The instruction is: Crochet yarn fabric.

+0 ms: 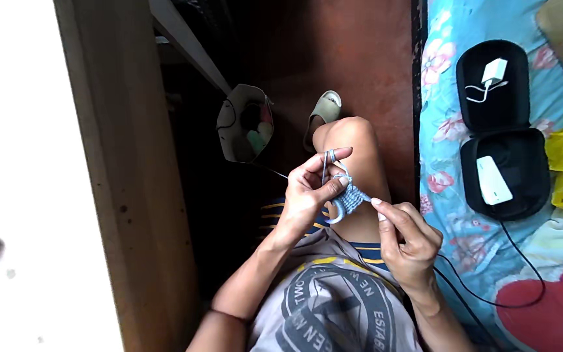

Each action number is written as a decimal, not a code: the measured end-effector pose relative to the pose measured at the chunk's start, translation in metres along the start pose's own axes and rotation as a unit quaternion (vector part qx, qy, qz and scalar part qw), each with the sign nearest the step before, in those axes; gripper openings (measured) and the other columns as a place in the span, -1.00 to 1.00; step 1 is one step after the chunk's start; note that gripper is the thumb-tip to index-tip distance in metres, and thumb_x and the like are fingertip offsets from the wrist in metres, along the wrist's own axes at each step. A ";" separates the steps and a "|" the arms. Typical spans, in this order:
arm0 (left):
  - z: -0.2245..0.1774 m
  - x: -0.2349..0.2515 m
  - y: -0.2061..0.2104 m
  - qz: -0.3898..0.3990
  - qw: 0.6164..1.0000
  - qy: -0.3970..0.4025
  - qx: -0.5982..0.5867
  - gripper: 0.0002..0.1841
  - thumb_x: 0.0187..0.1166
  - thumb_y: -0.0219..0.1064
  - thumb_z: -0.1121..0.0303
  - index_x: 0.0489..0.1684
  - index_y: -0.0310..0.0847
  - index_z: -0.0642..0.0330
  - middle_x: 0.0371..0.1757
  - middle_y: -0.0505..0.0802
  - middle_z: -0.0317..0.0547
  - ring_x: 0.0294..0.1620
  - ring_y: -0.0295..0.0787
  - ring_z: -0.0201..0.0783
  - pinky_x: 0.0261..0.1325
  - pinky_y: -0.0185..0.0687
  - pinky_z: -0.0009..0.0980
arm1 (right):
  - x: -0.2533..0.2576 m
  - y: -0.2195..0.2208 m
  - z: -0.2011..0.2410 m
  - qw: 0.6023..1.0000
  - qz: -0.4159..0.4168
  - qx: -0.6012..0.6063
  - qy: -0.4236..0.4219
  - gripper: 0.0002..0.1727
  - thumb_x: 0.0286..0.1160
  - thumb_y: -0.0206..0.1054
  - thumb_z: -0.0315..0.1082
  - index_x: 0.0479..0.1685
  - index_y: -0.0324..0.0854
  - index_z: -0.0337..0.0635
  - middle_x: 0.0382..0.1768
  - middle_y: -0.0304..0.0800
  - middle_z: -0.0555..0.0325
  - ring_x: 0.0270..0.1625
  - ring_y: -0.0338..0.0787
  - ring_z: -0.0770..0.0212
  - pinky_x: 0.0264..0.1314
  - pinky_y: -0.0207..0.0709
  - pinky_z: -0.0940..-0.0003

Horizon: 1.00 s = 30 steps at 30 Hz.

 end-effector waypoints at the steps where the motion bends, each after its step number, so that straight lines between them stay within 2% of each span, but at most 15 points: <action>1: 0.000 0.000 0.000 0.002 1.000 0.001 0.001 -0.55 0.47 0.26 0.72 0.38 0.61 0.35 -0.32 0.81 -0.15 -0.43 0.72 -0.44 -0.33 0.70 -0.56 | 0.000 0.000 0.000 1.000 0.000 -0.002 -0.002 -0.74 0.60 0.23 -0.47 -0.08 0.89 -0.26 -0.45 0.71 0.04 -0.44 0.62 0.41 -0.43 0.40 0.65; 16: 0.002 -0.001 0.000 -0.003 1.000 0.011 0.006 -0.58 0.50 0.25 0.70 0.37 0.61 0.37 -0.31 0.81 -0.15 -0.40 0.73 -0.43 -0.30 0.71 -0.54 | 0.001 0.004 0.003 1.000 0.002 -0.019 -0.003 -0.73 0.58 0.23 -0.48 -0.07 0.89 -0.27 -0.45 0.73 0.02 -0.47 0.63 0.36 -0.47 0.41 0.60; 18: 0.001 -0.001 0.000 -0.007 1.000 0.014 0.011 -0.57 0.50 0.26 0.71 0.38 0.60 0.36 -0.31 0.83 -0.16 -0.40 0.74 -0.44 -0.30 0.71 -0.55 | 0.001 0.007 -0.004 0.999 0.012 0.034 0.021 -0.74 0.59 0.23 -0.48 -0.07 0.87 -0.32 -0.44 0.72 0.05 -0.44 0.61 0.46 -0.42 0.42 0.69; 21: 0.002 -0.002 0.000 -0.009 1.000 0.012 0.008 -0.55 0.51 0.29 0.70 0.41 0.59 0.31 -0.32 0.83 -0.14 -0.42 0.74 -0.42 -0.32 0.71 -0.54 | -0.001 0.015 -0.018 0.987 0.031 0.141 0.071 -0.78 0.57 0.27 -0.50 -0.05 0.83 -0.39 -0.31 0.80 0.07 -0.29 0.68 0.61 -0.20 0.55 0.80; 26: 0.003 -0.002 0.001 -0.018 1.000 0.007 -0.003 -0.54 0.51 0.28 0.70 0.42 0.58 0.31 -0.34 0.82 -0.13 -0.44 0.74 -0.42 -0.33 0.72 -0.53 | -0.002 0.016 -0.022 0.981 0.025 0.173 0.080 -0.78 0.57 0.28 -0.51 -0.03 0.83 -0.41 -0.27 0.82 0.07 -0.25 0.71 0.61 -0.15 0.58 0.78; 28: 0.004 -0.003 0.002 -0.015 1.000 0.001 -0.007 -0.55 0.51 0.28 0.69 0.42 0.58 0.30 -0.34 0.82 -0.14 -0.44 0.73 -0.42 -0.33 0.71 -0.53 | -0.002 0.019 -0.024 0.965 0.036 0.236 0.108 -0.79 0.56 0.27 -0.55 0.01 0.77 -0.44 -0.16 0.86 0.14 -0.15 0.76 0.62 -0.03 0.66 0.74; 30: 0.007 -0.003 0.004 -0.013 1.000 -0.011 -0.022 -0.55 0.50 0.28 0.69 0.41 0.59 0.30 -0.35 0.83 -0.15 -0.43 0.75 -0.41 -0.28 0.73 -0.51 | -0.003 0.023 -0.029 0.940 0.047 0.303 0.152 -0.77 0.53 0.24 -0.58 0.06 0.71 -0.42 -0.17 0.86 0.28 -0.25 0.70 0.68 -0.18 0.59 0.77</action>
Point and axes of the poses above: each hand's wrist, its own x-axis towards the middle knuckle, its own y-axis out of the palm, z = x × y, the point moved 10 cm from there along x, towards the middle knuckle
